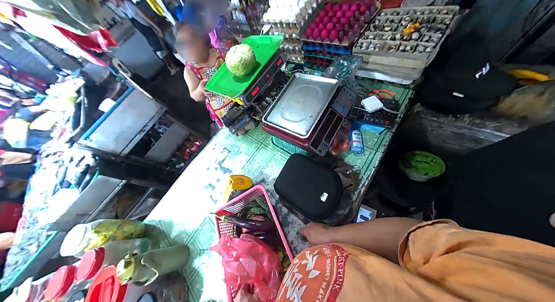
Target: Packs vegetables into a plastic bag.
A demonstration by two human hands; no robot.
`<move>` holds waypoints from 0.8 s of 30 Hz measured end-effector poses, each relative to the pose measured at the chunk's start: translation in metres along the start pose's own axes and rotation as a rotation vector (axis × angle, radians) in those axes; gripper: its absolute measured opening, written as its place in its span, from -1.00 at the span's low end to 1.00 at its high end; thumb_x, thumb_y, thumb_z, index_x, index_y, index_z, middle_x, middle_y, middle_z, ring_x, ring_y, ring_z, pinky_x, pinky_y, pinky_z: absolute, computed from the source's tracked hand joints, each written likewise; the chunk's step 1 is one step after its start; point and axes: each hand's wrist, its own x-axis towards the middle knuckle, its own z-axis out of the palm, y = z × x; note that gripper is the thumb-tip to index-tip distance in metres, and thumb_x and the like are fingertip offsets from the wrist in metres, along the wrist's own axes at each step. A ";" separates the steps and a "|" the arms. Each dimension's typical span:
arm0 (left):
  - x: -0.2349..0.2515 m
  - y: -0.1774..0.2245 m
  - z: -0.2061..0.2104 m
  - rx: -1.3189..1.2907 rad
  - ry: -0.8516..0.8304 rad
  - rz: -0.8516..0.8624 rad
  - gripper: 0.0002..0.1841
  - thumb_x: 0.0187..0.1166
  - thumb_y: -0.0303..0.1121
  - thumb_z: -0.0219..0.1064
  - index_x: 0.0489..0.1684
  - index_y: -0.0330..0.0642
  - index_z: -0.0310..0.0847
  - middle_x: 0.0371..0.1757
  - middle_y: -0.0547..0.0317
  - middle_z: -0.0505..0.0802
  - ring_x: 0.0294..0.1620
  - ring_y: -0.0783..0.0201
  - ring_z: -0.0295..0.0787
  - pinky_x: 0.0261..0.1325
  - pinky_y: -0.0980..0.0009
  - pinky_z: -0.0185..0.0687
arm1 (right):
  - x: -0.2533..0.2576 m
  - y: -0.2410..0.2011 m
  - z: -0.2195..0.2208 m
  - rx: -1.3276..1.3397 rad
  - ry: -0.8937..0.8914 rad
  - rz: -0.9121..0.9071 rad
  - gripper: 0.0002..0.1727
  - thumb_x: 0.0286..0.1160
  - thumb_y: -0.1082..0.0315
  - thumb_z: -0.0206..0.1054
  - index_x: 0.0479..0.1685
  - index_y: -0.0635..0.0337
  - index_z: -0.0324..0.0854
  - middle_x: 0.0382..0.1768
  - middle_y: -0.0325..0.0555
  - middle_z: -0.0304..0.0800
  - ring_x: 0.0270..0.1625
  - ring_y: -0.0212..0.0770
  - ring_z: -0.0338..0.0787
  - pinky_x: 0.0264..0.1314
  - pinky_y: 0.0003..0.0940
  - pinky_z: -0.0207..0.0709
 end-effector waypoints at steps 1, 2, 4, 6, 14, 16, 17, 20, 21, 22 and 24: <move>0.005 0.000 0.002 -0.005 0.017 0.006 -0.64 0.57 -0.01 0.26 -0.06 -0.03 0.85 -0.01 -0.02 0.93 0.13 -0.07 0.87 0.11 -0.20 0.68 | 0.001 0.002 -0.002 0.006 0.014 -0.005 -0.60 0.65 0.20 0.27 0.33 0.26 0.61 0.18 0.35 0.76 0.34 0.34 0.72 0.35 0.36 0.53; 0.010 0.001 0.004 -0.023 0.025 0.016 -0.63 0.59 0.01 0.24 -0.06 -0.03 0.86 -0.02 -0.05 0.93 0.13 -0.10 0.86 0.12 -0.23 0.67 | 0.002 0.005 -0.002 0.018 0.037 -0.013 -0.60 0.66 0.20 0.27 0.32 0.26 0.61 0.18 0.36 0.76 0.34 0.35 0.72 0.36 0.38 0.52; 0.009 0.001 0.002 -0.155 0.008 0.000 -0.60 0.64 0.00 0.22 0.01 -0.10 0.84 0.00 -0.15 0.91 0.15 -0.18 0.84 0.18 -0.31 0.64 | 0.004 0.010 0.004 0.035 0.063 -0.027 -0.57 0.64 0.19 0.32 0.35 0.27 0.64 0.20 0.41 0.75 0.34 0.41 0.70 0.40 0.44 0.47; 0.000 -0.004 -0.012 -0.556 0.089 -0.086 -0.66 0.67 -0.19 0.24 0.03 -0.29 0.79 -0.07 -0.21 0.88 0.05 -0.13 0.83 0.18 -0.21 0.67 | 0.002 0.004 0.003 -0.021 0.002 -0.013 -0.50 0.59 0.10 0.35 0.37 0.26 0.61 0.20 0.40 0.74 0.34 0.42 0.69 0.38 0.46 0.47; -0.103 -0.113 -0.167 -2.077 1.007 0.129 -0.44 0.83 -0.01 -0.55 0.21 -0.11 0.35 -0.14 0.25 0.79 -0.09 0.36 0.78 -0.03 0.24 0.79 | -0.036 -0.053 -0.067 0.156 -0.366 -0.018 -0.53 0.76 0.07 0.23 0.25 0.35 0.63 -0.05 0.22 0.82 -0.11 0.08 0.84 0.07 0.14 0.68; -0.138 -0.106 -0.205 -1.663 1.402 0.108 -0.56 0.79 -0.43 -0.37 0.49 -0.54 0.11 0.11 -0.05 0.68 0.12 0.33 0.69 0.24 0.28 0.70 | -0.044 -0.083 -0.092 0.253 -0.323 -0.100 -0.58 0.78 0.15 0.22 0.26 0.37 0.61 -0.08 0.22 0.82 -0.19 0.03 0.85 0.01 0.05 0.73; -0.148 -0.099 -0.216 -1.577 1.477 0.052 -0.57 0.81 -0.46 -0.38 0.53 -0.57 0.00 0.18 -0.08 0.60 0.17 0.33 0.63 0.31 0.28 0.64 | -0.040 -0.094 -0.100 0.254 -0.266 -0.150 -0.60 0.77 0.16 0.23 0.25 0.35 0.62 -0.07 0.20 0.82 -0.18 0.01 0.85 0.02 0.03 0.73; -0.137 -0.091 -0.189 -1.532 1.354 0.036 -0.54 0.82 -0.36 -0.36 0.56 -0.48 0.02 0.25 0.05 0.62 0.23 0.39 0.63 0.37 0.29 0.61 | 0.000 -0.113 -0.114 0.164 0.007 -0.286 -0.63 0.68 0.14 0.28 0.21 0.24 0.70 -0.03 0.13 0.84 -0.02 0.03 0.84 0.18 0.14 0.66; -0.124 -0.084 -0.167 -1.485 1.232 -0.003 -0.57 0.78 -0.38 -0.23 0.49 -0.50 0.11 0.15 0.11 0.66 0.12 0.44 0.67 0.26 0.34 0.67 | 0.016 -0.117 -0.116 0.150 0.097 -0.309 -0.63 0.65 0.13 0.29 0.21 0.19 0.71 0.02 0.11 0.83 0.07 0.05 0.82 0.26 0.19 0.62; -0.111 -0.074 -0.142 -1.411 1.100 -0.068 -0.61 0.68 -0.44 -0.04 0.40 -0.51 0.23 0.03 0.13 0.70 -0.02 0.46 0.71 0.11 0.37 0.73 | 0.031 -0.122 -0.119 0.142 0.180 -0.325 -0.63 0.62 0.14 0.30 0.23 0.15 0.72 0.06 0.08 0.84 0.15 0.04 0.81 0.33 0.20 0.60; -0.094 -0.047 -0.098 -1.214 0.809 -0.218 -0.57 0.52 -0.51 0.24 0.34 -0.57 0.41 0.01 -0.15 0.76 -0.06 0.22 0.75 0.08 0.18 0.75 | 0.057 -0.131 -0.126 0.138 0.320 -0.367 -0.55 0.55 0.14 0.37 0.37 0.11 0.65 0.21 0.05 0.81 0.31 0.04 0.77 0.46 0.20 0.55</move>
